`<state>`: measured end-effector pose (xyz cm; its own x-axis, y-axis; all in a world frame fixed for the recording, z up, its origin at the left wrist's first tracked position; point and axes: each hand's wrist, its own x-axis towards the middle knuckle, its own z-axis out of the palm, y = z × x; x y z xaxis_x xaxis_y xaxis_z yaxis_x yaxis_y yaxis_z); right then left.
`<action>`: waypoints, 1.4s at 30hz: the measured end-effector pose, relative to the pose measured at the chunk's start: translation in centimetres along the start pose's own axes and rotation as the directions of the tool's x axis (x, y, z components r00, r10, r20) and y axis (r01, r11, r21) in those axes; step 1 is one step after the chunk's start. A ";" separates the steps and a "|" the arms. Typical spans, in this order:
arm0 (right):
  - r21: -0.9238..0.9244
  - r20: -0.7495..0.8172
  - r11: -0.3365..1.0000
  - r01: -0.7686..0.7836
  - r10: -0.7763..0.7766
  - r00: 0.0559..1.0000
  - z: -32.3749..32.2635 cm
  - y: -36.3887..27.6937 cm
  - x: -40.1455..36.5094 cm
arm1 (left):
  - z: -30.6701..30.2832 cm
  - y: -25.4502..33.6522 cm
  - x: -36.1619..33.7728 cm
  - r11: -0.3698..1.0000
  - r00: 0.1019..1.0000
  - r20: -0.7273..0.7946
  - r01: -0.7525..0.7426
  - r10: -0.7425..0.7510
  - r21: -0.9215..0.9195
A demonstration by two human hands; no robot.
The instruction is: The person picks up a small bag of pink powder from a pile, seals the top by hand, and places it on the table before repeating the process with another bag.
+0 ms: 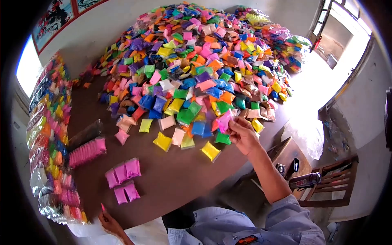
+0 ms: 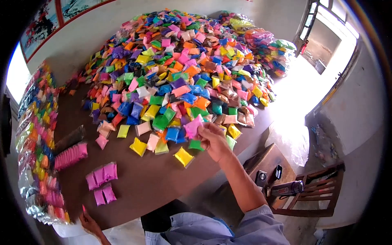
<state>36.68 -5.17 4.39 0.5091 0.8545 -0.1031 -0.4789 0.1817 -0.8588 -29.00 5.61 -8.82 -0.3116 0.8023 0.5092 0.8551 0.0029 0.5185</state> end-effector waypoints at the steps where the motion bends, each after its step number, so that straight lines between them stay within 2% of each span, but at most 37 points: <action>1: 0.039 0.004 0.998 -0.048 0.048 0.999 0.9 0.7 -0.7 | 0.0 0.1 -0.1 0.999 1.000 0.009 0.017 -0.016 -0.032; 6: 0.114 0.063 0.978 -0.175 0.169 0.984 4.5 3.6 -2.8 | -0.5 2.1 -0.2 0.997 0.998 0.000 0.064 -0.064 -0.033; 8: 0.116 0.092 0.971 -0.209 0.199 0.976 5.8 5.0 -3.6 | -0.1 1.9 -0.4 0.996 0.999 -0.041 0.016 -0.020 -0.091; 10: 0.085 0.136 0.965 -0.249 0.236 0.962 6.9 7.0 -4.4 | 0.0 2.2 -0.5 0.992 0.991 -0.090 -0.103 0.096 -0.077; 11: 0.004 0.074 0.971 -0.241 0.240 0.968 8.5 7.3 -5.3 | -0.3 2.8 -0.6 0.996 0.994 -0.084 -0.079 0.075 -0.045; 12: 0.006 0.108 0.962 -0.274 0.271 0.956 9.4 8.3 -5.9 | -0.5 3.5 -0.6 0.998 0.995 -0.079 -0.060 0.059 -0.018; 14: -0.373 0.167 0.924 -0.083 0.155 0.974 10.3 9.8 -6.8 | -1.0 4.8 -0.4 0.991 0.987 -0.095 -0.130 0.130 0.014; 16: -0.364 0.194 0.925 -0.111 0.192 0.962 11.4 11.0 -7.7 | -1.8 6.4 -0.3 0.995 0.992 -0.082 -0.095 0.097 0.038; 18: -0.587 0.168 0.809 -0.031 0.159 0.973 12.4 12.0 -8.4 | -2.3 7.5 -0.3 0.997 0.995 -0.068 -0.066 0.069 0.047; 20: -0.583 0.206 0.812 -0.012 0.162 0.965 12.8 13.2 -8.9 | -2.8 8.1 -0.3 0.991 0.988 -0.074 -0.132 0.134 0.024; 22: -0.663 0.254 0.744 0.082 0.120 0.960 12.8 14.7 -9.3 | -3.3 8.0 -0.4 0.982 0.978 -0.099 -0.177 0.183 0.072; 23: -0.632 0.305 0.754 0.178 0.032 0.952 12.5 16.0 -9.4 | -3.6 8.2 -0.6 0.963 0.950 -0.161 -0.258 0.268 0.081; 24: -0.633 0.309 0.753 0.179 0.033 0.951 12.7 15.9 -9.6 | -3.8 8.5 -0.8 0.937 0.911 -0.218 -0.337 0.350 0.094; 25: -0.664 0.339 0.716 0.215 0.032 0.940 12.9 15.5 -9.9 | -4.2 9.4 -1.3 0.938 0.912 -0.217 -0.334 0.347 0.094; 27: -0.696 0.374 0.671 0.254 0.037 0.927 13.0 15.3 -10.2 | -5.1 12.3 -3.1 0.953 0.960 -0.073 -0.277 0.269 -0.126; 29: -0.710 0.358 0.645 0.281 -0.013 0.934 13.1 15.7 -10.2 | -5.2 16.9 -4.8 0.917 0.938 0.084 -0.307 0.337 -0.254; 30: -0.710 0.363 0.643 0.287 -0.015 0.932 13.2 15.7 -10.2 | -5.7 20.0 -4.9 0.861 0.907 0.133 -0.321 0.400 -0.395; 31: -0.692 0.382 0.648 0.317 -0.044 0.923 13.2 15.6 -10.3 | -4.6 21.6 -6.3 0.820 0.911 0.245 -0.149 0.331 -0.553; 33: -0.680 0.388 0.646 0.346 -0.083 0.918 12.8 15.6 -10.3 | -2.5 24.1 -8.3 0.727 0.849 0.451 0.122 0.276 -0.676; 34: -0.667 0.392 0.665 0.336 -0.071 0.917 12.6 15.8 -10.3 | -2.0 24.9 -8.7 0.719 0.844 0.452 0.121 0.288 -0.685; 35: -0.655 0.392 0.682 0.325 -0.061 0.918 12.4 15.9 -10.4 | -1.6 25.7 -8.9 0.742 0.826 0.450 0.058 0.341 -0.668; 36: -0.664 0.374 0.674 0.324 -0.076 0.924 12.3 16.0 -10.6 | -1.2 26.6 -9.1 0.757 0.802 0.447 -0.009 0.396 -0.654; 38: -0.711 0.380 0.639 0.294 -0.003 0.925 12.4 15.7 -10.7 | -0.5 27.2 -9.0 0.736 0.737 0.480 -0.035 0.475 -0.676; 40: -0.672 0.410 0.668 0.319 -0.023 0.912 13.2 14.6 -11.1 | 0.2 26.7 -9.9 0.768 0.724 0.627 0.217 0.287 -0.603; 42: -0.642 0.450 0.655 0.399 -0.100 0.887 12.8 15.7 -10.7 | 1.2 25.6 -10.1 0.799 0.784 0.568 0.164 0.251 -0.578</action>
<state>14.56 -5.26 -1.52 0.1778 0.9591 0.2201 0.3485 0.1479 -0.9256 -3.46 -1.70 -1.47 0.2055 0.9688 0.1389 0.3925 -0.2116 0.8951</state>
